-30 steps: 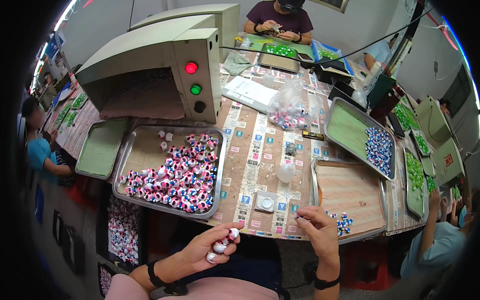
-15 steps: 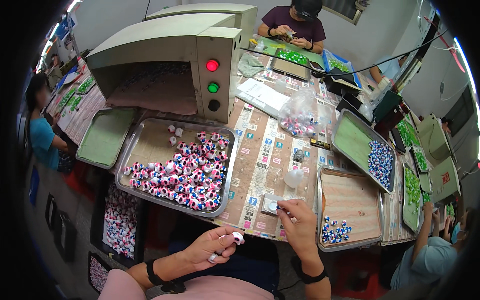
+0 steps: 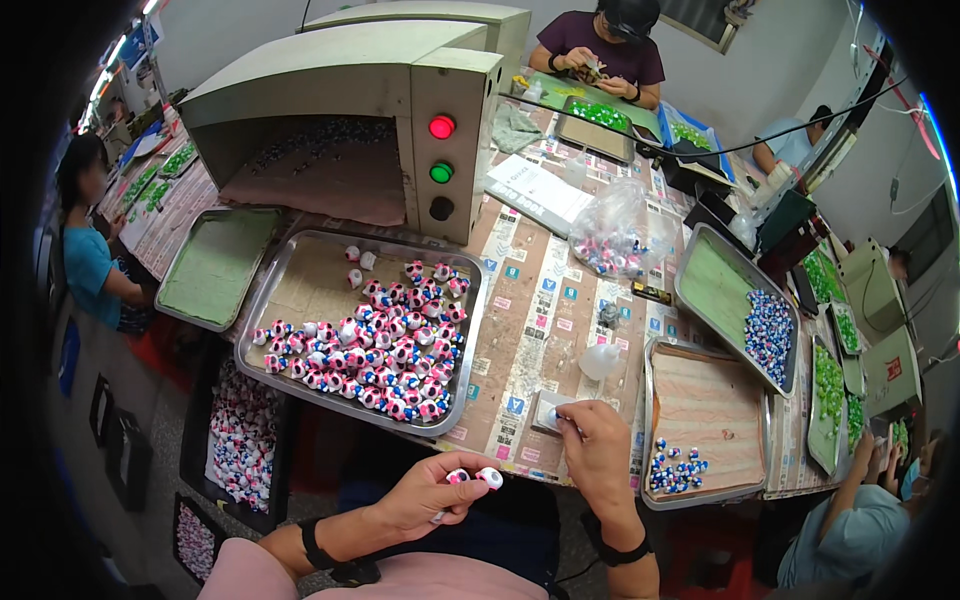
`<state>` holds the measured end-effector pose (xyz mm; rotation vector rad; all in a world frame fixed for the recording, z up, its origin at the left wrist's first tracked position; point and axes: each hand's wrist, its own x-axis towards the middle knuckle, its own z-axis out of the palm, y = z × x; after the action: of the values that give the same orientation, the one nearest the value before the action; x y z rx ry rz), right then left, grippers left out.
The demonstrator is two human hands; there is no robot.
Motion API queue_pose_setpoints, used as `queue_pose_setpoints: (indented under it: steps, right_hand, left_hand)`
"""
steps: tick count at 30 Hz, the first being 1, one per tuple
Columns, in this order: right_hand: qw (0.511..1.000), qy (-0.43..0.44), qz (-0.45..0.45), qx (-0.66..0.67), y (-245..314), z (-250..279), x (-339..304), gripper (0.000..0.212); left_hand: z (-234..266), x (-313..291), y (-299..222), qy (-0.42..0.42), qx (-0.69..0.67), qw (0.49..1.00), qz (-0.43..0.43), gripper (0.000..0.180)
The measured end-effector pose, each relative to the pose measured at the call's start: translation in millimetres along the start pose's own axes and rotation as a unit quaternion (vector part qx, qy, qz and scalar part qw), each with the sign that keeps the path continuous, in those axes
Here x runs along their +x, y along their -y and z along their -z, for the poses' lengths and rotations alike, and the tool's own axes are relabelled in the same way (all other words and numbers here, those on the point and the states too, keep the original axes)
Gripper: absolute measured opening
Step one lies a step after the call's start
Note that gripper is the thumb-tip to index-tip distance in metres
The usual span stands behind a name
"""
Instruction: The person assembles small, colorful, spherical decorative items by hand. They pick up a white base and a small blue component, fit them together, and place the finished unit into a metal tray. The process is repeated continuously throughout the clip.
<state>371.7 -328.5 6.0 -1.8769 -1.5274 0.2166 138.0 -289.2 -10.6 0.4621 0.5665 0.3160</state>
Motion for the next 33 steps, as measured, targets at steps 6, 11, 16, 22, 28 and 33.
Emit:
queue_pose_setpoints:
  steps: [6,11,16,22,28,33]
  right_hand:
    - [0.989,0.025,-0.050,0.136,27,12,-11,0.013]
    - [0.953,0.091,-0.072,0.280,41,13,-31,0.014]
    - [0.940,0.106,-0.076,0.317,45,11,-38,0.017]
    - [0.937,0.135,-0.083,0.312,44,9,-40,0.017]
    - [0.937,0.131,-0.069,0.318,43,4,-42,0.018]
    - [0.931,0.149,-0.036,0.331,49,7,-36,0.019]
  left_hand:
    - [-7,4,-2,-0.030,0.030,0.999,-0.025,0.033]
    - [-6,7,1,-0.046,0.040,0.998,-0.031,0.031]
    - [-6,9,2,-0.050,0.060,0.996,-0.037,0.030]
    - [-6,5,2,-0.057,0.086,0.993,-0.055,0.028]
    - [-5,5,1,-0.067,0.099,0.990,-0.069,0.022]
    - [-7,-3,-11,-0.093,0.139,0.984,-0.066,0.022]
